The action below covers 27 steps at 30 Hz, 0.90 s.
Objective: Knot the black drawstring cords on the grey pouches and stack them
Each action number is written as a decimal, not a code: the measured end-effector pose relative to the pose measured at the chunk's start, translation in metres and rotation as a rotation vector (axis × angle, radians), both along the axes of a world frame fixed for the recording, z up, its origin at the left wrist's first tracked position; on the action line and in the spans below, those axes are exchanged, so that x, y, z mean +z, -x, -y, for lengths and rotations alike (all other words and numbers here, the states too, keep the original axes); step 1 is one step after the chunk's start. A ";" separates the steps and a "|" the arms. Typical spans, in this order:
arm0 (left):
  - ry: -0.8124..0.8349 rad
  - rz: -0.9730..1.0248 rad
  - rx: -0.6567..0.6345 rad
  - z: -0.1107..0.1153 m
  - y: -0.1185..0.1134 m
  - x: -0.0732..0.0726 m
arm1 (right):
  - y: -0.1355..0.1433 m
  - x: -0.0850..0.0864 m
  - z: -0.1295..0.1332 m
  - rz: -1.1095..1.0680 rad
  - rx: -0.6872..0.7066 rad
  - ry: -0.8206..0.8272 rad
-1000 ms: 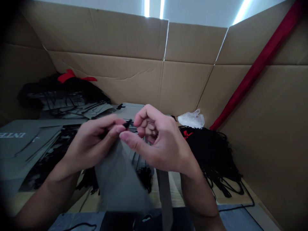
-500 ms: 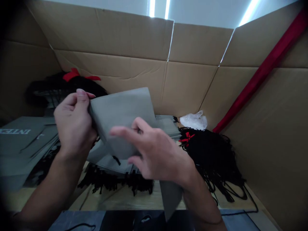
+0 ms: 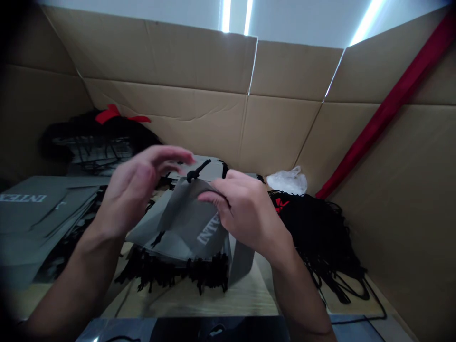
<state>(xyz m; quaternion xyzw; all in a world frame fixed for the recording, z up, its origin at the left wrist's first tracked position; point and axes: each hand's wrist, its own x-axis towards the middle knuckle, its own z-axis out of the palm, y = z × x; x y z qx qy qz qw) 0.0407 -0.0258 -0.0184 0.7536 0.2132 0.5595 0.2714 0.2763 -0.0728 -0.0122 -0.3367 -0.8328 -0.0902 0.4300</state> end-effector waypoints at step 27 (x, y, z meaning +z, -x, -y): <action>0.137 -0.011 -0.266 0.037 -0.016 -0.001 | -0.004 0.015 0.014 -0.393 0.241 0.239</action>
